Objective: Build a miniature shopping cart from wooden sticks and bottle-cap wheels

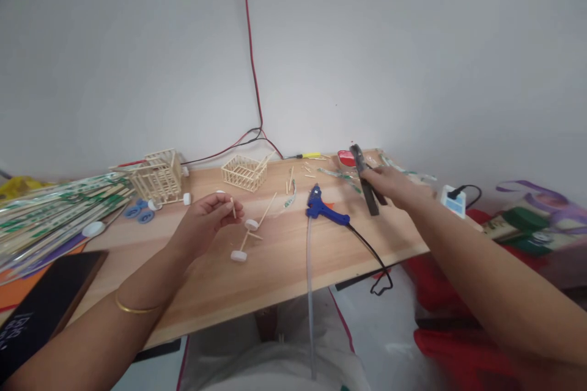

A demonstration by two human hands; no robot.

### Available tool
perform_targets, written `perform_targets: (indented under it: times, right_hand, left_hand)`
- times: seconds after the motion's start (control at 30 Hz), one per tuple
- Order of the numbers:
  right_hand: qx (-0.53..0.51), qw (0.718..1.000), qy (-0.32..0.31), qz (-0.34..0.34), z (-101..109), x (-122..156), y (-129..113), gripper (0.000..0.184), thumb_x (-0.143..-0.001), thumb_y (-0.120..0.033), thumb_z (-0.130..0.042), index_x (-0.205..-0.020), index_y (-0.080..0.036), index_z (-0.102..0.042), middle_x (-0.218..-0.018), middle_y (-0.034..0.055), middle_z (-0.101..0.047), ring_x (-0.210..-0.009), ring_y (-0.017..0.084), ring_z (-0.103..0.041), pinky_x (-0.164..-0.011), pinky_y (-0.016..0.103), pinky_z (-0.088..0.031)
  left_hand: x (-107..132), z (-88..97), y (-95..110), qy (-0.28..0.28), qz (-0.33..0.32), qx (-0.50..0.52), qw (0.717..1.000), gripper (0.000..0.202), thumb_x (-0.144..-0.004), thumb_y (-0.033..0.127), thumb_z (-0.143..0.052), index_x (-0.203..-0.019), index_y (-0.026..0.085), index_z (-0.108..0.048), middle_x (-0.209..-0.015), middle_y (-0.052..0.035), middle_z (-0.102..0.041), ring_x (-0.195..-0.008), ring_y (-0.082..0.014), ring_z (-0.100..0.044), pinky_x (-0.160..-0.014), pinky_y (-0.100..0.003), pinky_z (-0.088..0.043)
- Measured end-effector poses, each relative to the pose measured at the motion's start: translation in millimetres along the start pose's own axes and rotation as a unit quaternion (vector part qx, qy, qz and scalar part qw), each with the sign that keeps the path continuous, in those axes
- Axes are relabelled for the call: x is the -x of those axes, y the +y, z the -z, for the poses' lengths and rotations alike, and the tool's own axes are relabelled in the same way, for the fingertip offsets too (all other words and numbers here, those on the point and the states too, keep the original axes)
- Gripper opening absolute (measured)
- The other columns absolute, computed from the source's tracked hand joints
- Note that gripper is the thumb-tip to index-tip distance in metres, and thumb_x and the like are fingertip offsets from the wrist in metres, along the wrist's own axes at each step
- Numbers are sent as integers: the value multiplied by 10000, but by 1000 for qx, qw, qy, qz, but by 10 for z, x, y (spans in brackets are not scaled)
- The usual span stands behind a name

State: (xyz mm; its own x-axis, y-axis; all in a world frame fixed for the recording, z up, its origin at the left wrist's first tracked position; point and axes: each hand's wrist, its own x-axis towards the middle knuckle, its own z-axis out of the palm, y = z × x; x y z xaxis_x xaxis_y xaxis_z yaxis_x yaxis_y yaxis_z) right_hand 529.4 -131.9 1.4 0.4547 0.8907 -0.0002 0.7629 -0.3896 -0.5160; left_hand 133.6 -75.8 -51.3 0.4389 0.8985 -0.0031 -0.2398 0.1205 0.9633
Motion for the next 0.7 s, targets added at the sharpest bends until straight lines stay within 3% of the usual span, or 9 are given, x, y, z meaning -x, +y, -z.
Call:
perform_targets:
  times: [0.1,0.17,0.23,0.33,0.47,0.6,0.67,0.7]
  right_hand:
    - [-165,981,-101,-13,143,29,-100,503,-889,-446,-223,-826,-129,-608,-887,194,-690,-737,196,-657,-686,324,-509]
    - [-354,920,-167,-25,188,127,-207,561,-877,-496,-210,-882,-127,-632,-968,187,-692,-817,210,-662,-741,370,-506]
    - [-483,855,-188,-14,179,278,-340,652,-876,-540,-156,-964,-111,-639,-1018,167,-684,-875,200,-653,-749,392,-487]
    - [-552,810,-194,30,84,536,-568,749,-873,-553,-35,-1103,-128,-607,-1139,135,-642,-982,189,-625,-749,416,-464]
    - [-604,753,-253,64,-110,807,-848,626,-843,-600,-209,-1115,-218,-624,-1212,106,-618,-1038,228,-604,-878,456,-460]
    - [-608,731,-300,68,-314,960,-1020,525,-804,-522,-352,-1145,-210,-602,-1235,116,-598,-1006,234,-600,-915,428,-466]
    - [-579,744,-326,73,-398,985,-1061,495,-792,-461,-393,-1182,-210,-565,-1199,120,-612,-1000,242,-603,-908,443,-469]
    - [-551,764,-326,83,-431,986,-1077,483,-789,-427,-408,-1198,-212,-548,-1156,117,-629,-978,243,-609,-894,450,-473]
  left_hand:
    - [-8,11,-13,-1,2,-2,1000,237,-757,327,-724,-825,142,-592,-818,-19,-665,-740,-134,-634,-743,-323,-535]
    - [-13,13,-21,-3,3,-2,1000,235,-754,327,-726,-823,145,-594,-811,-17,-666,-739,-133,-633,-737,-316,-529]
    - [-17,9,-28,-2,4,-3,1000,237,-753,329,-727,-823,146,-594,-801,-14,-665,-736,-131,-632,-720,-301,-522]
    - [-16,-13,-32,3,8,-3,1000,248,-748,336,-730,-819,145,-587,-793,-16,-665,-733,-132,-636,-692,-280,-508]
    - [3,-50,-14,1,17,4,1000,259,-742,338,-735,-816,144,-580,-798,-22,-667,-734,-134,-643,-686,-271,-499]
    - [34,-74,38,12,18,27,999,246,-734,315,-742,-816,147,-582,-790,-16,-664,-728,-128,-637,-673,-258,-494]
    - [51,-83,70,12,19,42,999,236,-731,304,-746,-815,148,-590,-789,-13,-661,-718,-124,-630,-676,-261,-498]
    - [60,-88,85,9,19,49,999,229,-730,298,-747,-811,146,-597,-791,-13,-659,-716,-123,-627,-678,-263,-499]
